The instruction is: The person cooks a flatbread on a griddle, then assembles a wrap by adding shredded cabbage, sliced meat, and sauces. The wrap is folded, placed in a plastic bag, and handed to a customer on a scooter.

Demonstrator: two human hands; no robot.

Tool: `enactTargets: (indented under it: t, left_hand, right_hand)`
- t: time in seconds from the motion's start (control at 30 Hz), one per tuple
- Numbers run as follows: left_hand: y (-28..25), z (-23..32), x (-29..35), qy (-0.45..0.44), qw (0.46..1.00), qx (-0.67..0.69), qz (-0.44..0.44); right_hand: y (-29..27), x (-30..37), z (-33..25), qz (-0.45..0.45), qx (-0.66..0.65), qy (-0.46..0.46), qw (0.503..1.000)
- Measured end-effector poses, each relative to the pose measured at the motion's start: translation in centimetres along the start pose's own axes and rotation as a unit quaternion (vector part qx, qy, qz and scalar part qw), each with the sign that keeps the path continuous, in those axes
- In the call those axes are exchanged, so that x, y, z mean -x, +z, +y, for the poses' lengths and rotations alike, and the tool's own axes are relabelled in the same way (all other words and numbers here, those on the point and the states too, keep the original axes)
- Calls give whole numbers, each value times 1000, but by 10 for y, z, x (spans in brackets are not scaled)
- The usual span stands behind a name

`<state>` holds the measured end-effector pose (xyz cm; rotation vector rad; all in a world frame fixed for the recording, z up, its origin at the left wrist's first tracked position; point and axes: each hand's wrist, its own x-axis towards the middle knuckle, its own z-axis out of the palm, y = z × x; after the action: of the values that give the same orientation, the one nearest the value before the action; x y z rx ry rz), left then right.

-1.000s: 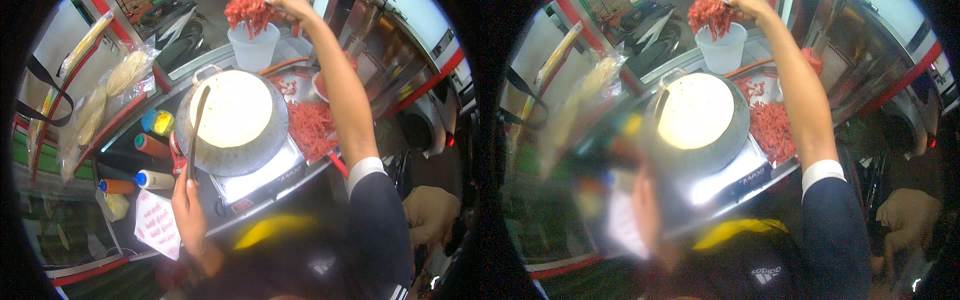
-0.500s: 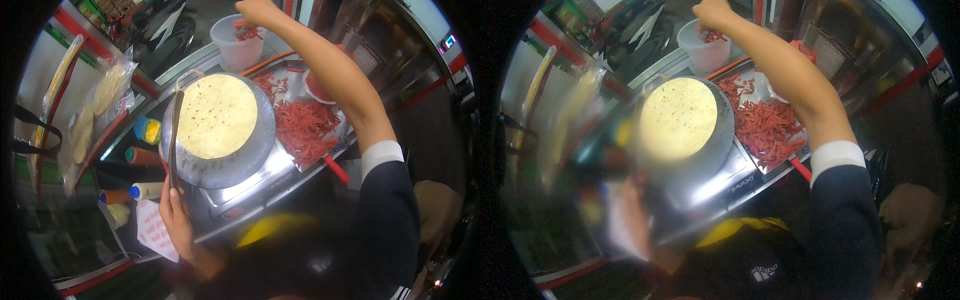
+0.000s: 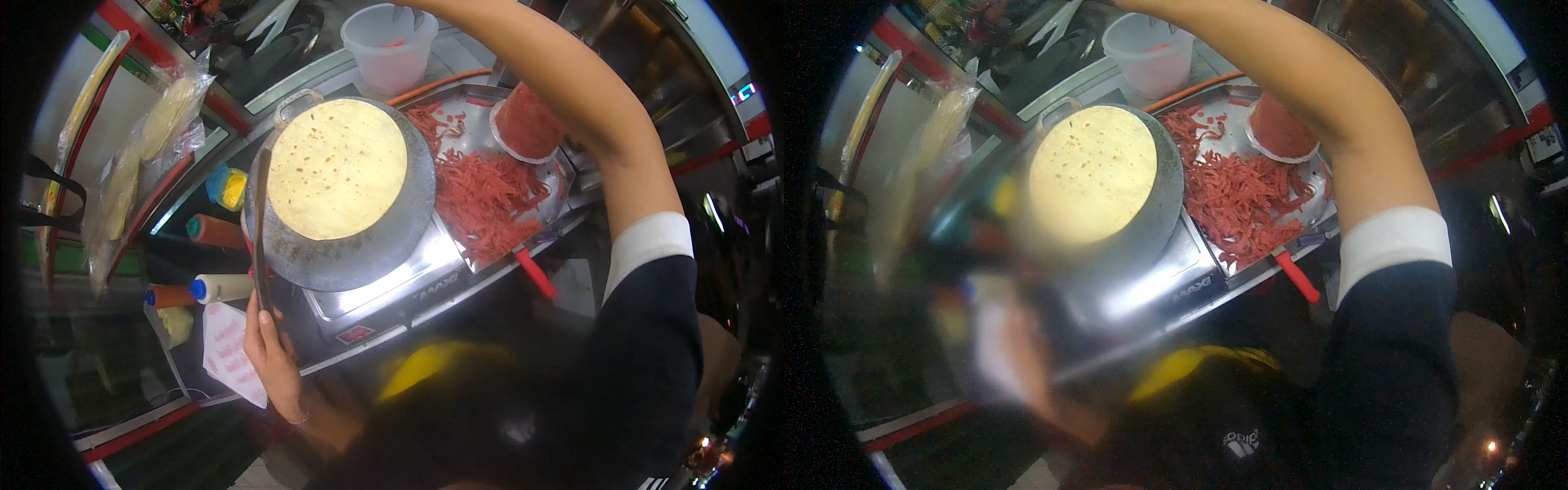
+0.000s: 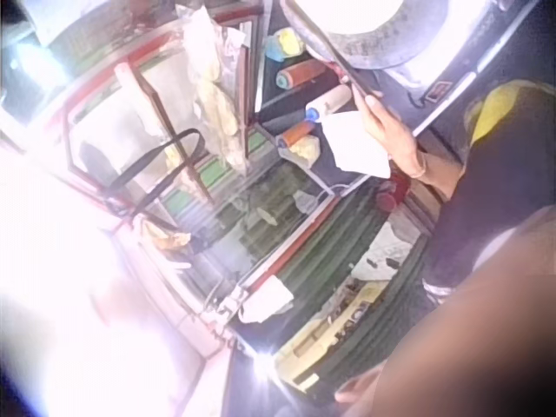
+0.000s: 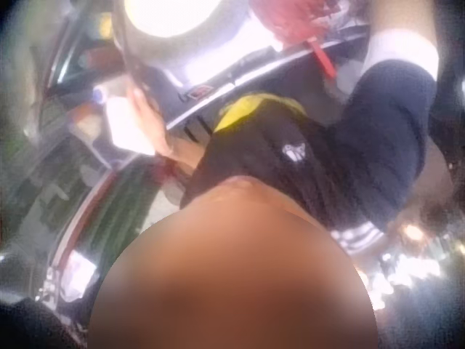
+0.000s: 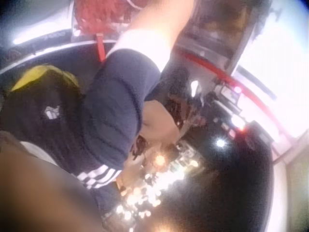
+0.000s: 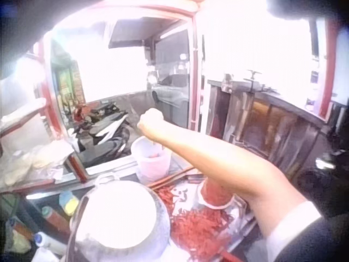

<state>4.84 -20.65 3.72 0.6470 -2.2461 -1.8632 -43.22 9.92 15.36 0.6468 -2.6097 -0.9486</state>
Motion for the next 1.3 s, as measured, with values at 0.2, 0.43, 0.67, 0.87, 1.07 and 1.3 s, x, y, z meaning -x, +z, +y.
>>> enactTargets:
  t: [0.2,0.43,0.67,0.87,1.07,1.3]
  left_hand:
    - [-7,-13,-12,39,999,-27,-7]
    - [-16,-11,-10,4,999,-37,6]
    - [-19,-7,-3,58,988,-138,26]
    - [-9,3,22,15,994,-83,74]
    - [2,7,41,50,994,-66,66]
    - [5,-5,45,77,977,-188,58]
  right_hand:
    - [-89,248,-36,202,-295,52,932]
    - [-62,375,-142,-135,-323,140,926]
    - [-45,464,-127,-132,-349,131,918]
    - [-7,427,-130,-34,-500,262,824]
    - [42,397,-170,-2,-622,347,701]
    - [47,376,-176,37,-613,343,711]
